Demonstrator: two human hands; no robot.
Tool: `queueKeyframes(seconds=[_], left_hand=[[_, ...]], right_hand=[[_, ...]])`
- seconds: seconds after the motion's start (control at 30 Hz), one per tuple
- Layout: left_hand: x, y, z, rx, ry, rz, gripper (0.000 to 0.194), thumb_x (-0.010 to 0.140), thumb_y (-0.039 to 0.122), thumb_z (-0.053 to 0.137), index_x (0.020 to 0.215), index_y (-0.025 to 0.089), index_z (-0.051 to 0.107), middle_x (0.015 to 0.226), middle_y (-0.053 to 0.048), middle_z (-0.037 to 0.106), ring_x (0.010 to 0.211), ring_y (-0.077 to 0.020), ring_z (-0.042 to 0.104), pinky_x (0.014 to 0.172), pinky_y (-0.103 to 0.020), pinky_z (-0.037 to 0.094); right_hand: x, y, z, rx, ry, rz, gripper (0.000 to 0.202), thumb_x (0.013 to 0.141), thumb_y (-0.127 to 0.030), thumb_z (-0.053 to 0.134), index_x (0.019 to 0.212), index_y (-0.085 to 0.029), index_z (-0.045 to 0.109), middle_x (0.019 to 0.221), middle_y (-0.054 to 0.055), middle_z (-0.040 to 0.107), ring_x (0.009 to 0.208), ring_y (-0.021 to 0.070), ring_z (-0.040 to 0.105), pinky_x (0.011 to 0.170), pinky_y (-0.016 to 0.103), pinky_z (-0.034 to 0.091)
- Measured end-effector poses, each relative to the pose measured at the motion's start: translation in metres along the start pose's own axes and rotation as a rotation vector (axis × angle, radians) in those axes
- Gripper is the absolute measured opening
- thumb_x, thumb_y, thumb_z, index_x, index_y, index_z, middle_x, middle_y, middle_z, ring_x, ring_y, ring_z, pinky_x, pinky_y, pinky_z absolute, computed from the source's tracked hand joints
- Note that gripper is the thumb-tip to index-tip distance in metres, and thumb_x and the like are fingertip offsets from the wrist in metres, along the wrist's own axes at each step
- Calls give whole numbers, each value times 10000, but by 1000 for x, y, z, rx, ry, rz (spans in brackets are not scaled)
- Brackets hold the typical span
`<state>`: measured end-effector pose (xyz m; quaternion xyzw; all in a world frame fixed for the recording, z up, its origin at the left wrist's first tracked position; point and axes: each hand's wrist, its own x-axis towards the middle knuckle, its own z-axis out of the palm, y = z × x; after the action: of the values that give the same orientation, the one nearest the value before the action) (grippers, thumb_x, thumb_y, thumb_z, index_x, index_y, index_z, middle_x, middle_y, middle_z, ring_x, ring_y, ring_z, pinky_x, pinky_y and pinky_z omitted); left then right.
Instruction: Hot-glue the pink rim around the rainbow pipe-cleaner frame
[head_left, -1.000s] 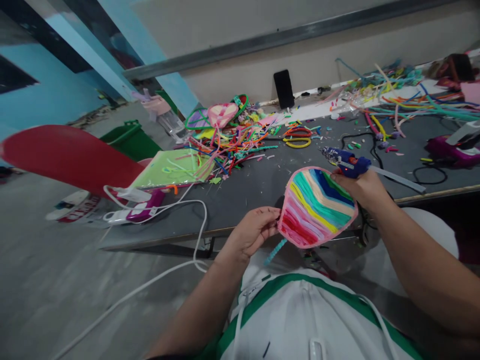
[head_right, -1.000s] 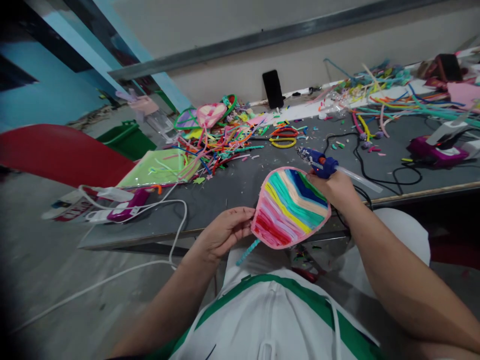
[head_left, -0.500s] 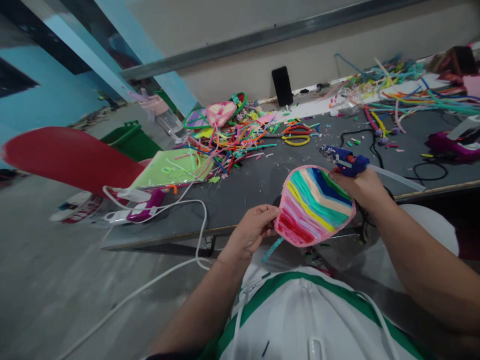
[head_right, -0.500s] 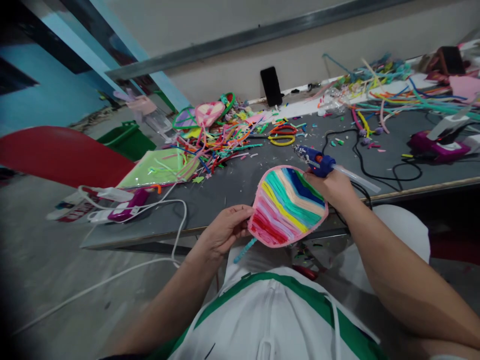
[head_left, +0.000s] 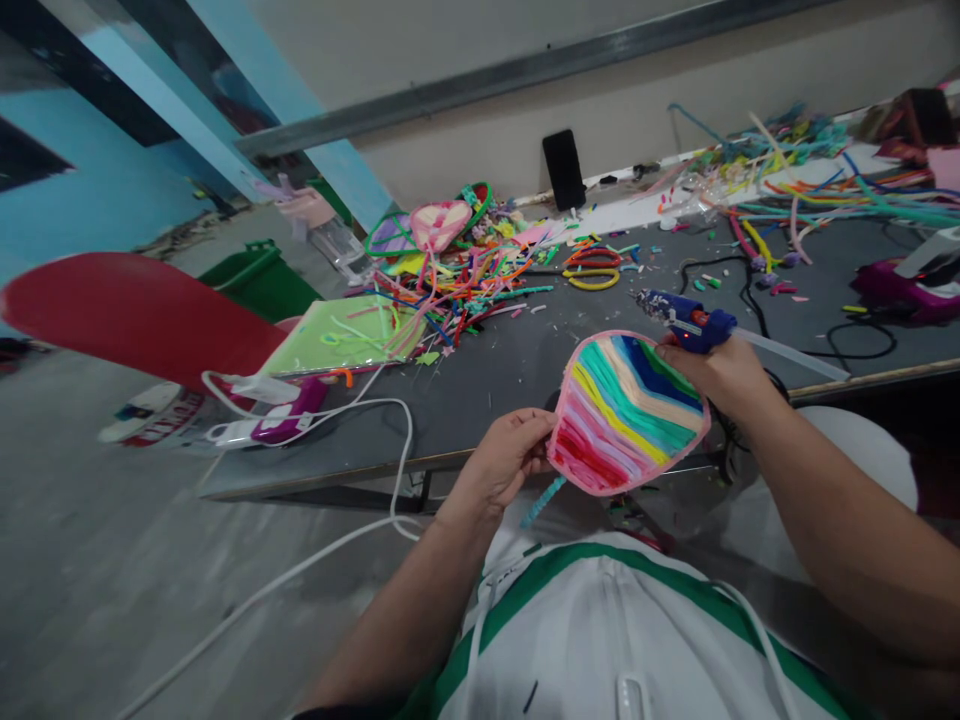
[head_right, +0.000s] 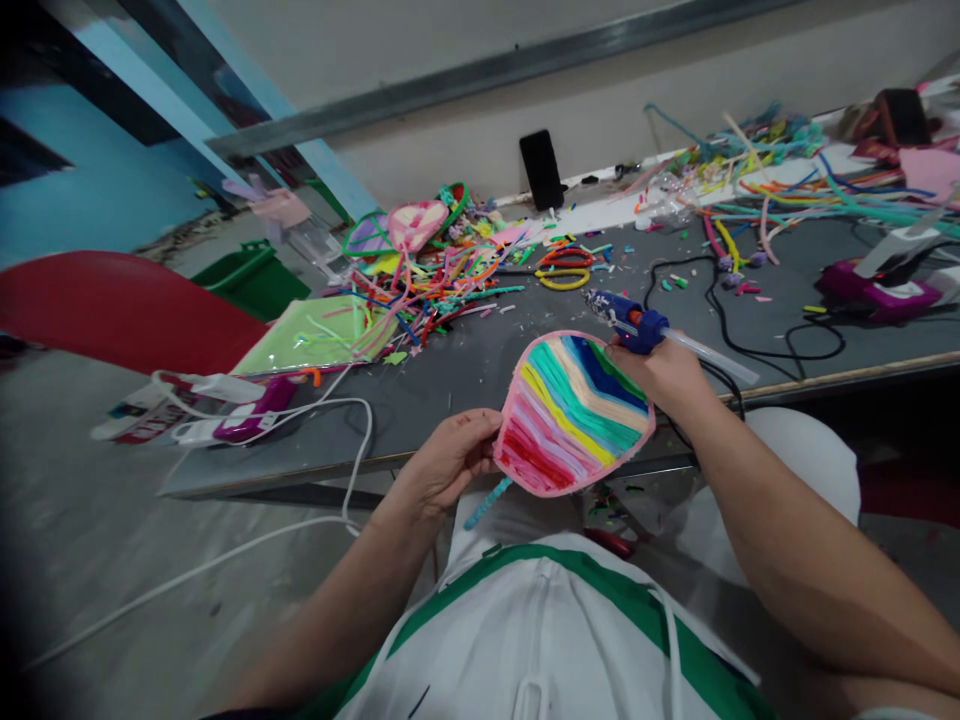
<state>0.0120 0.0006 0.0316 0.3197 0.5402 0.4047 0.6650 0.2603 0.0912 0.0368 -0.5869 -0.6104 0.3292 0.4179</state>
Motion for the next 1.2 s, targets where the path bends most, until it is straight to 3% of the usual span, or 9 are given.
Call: queueKeyframes(seconds=[0.7,0.87,1.2], left_hand=[[4,-6,-4,5,-6,40,273,669,349,744,748,111,634,588,-9,629,481,-75,561,504,-179,480],[4,-8,3,0,64,75,238,669,318,728,718,114,615,562,17,598,468,-62,528,503,-180,470],[4,-14,19,-182,182,146,133,648,239,681,687,139,602,574,12,604,511,-97,530,531,-212,426]], right_hand=[[1,3,0,-31,-28,9,188,662,-373,668,750,-206,661,681,35,659,615,209,605,543,301,456],[3,7,2,-23,-4,-38,203,670,-392,649,755,-209,664,695,33,669,643,216,612,554,302,461],[11,14,4,117,-88,-57,219,682,-404,656,757,-202,617,659,5,612,601,173,556,539,287,434]])
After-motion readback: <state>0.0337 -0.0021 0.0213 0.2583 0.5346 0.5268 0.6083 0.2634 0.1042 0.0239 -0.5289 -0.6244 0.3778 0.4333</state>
